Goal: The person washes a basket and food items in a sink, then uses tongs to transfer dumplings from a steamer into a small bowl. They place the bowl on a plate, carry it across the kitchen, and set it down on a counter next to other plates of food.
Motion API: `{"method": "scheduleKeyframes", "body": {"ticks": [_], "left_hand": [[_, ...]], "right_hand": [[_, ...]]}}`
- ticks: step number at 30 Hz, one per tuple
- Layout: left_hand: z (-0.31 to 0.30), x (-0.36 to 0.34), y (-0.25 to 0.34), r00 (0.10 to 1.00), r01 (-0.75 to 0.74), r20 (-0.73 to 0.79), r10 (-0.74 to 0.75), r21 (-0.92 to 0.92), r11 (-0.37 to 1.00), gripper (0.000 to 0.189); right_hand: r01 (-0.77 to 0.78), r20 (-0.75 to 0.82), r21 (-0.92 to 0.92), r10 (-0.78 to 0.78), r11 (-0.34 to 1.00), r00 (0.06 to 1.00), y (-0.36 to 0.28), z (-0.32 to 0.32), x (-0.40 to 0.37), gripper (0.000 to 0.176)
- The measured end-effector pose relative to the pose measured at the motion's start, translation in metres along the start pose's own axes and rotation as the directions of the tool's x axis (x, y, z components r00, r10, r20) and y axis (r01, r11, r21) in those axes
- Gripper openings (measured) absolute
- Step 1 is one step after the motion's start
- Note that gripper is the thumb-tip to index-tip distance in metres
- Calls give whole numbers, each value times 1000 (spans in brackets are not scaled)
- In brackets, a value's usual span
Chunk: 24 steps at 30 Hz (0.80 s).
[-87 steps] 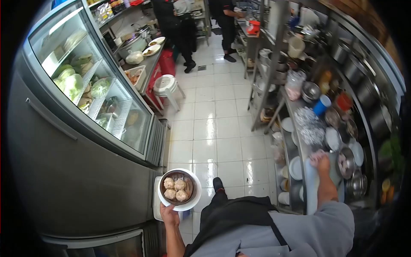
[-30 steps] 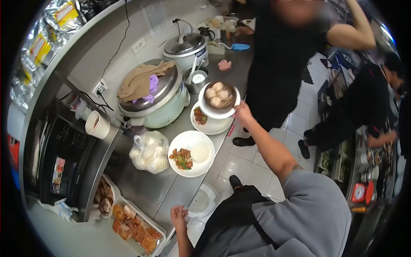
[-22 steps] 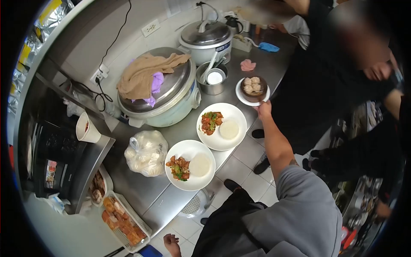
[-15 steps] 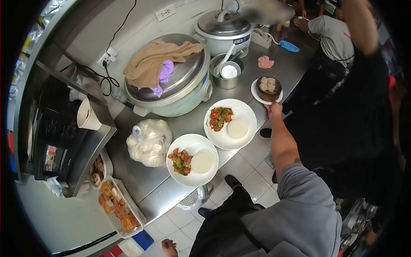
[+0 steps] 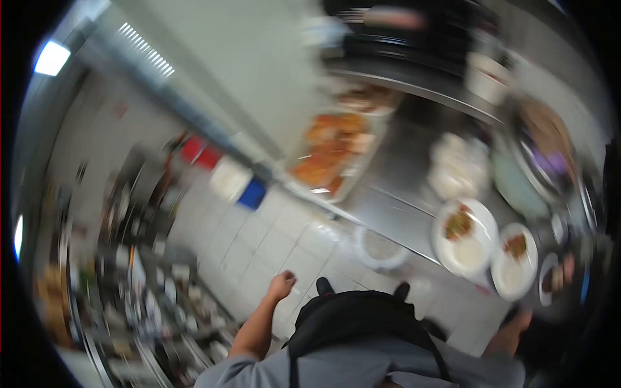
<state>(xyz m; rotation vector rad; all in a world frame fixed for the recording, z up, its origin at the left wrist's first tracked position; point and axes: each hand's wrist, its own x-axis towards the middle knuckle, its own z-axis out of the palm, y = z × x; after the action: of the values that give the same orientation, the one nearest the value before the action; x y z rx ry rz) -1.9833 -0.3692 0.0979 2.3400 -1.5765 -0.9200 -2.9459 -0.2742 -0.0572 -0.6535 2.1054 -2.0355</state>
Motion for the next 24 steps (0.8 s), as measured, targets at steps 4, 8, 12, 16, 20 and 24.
{"method": "scheduleKeyframes", "body": {"ticks": [4, 8, 12, 16, 20, 24], "left_hand": [[28, -28, -117, 978, 196, -53, -203, -118, 973, 30], [62, -55, -241, 862, 467, -58, -503, -292, 835, 30], [32, -56, -311, 853, 463, -52, -519, -383, 799, 30], [-101, -6, -399, 739, 423, -337, -583, -441, 792, 26], [-260, 33, -504, 565, 275, -541, -623, -589, 760, 26], [-330, 41, -604, 508, 347, -547, -665, -576, 740, 27]], "right_hand": [[43, 458, -343, 127, 938, 880, -39, 238, -161, 33], [177, 888, -420, 364, 890, 280, -84, 420, -369, 35], [408, 815, -402, 523, 820, -249, -109, 508, -508, 37], [686, 593, -114, 603, 719, -533, -87, 537, -532, 40], [653, 461, -117, 623, 748, -632, -66, 598, -573, 41], [668, 352, -554, 867, 497, -352, -86, 721, -684, 33]]}}
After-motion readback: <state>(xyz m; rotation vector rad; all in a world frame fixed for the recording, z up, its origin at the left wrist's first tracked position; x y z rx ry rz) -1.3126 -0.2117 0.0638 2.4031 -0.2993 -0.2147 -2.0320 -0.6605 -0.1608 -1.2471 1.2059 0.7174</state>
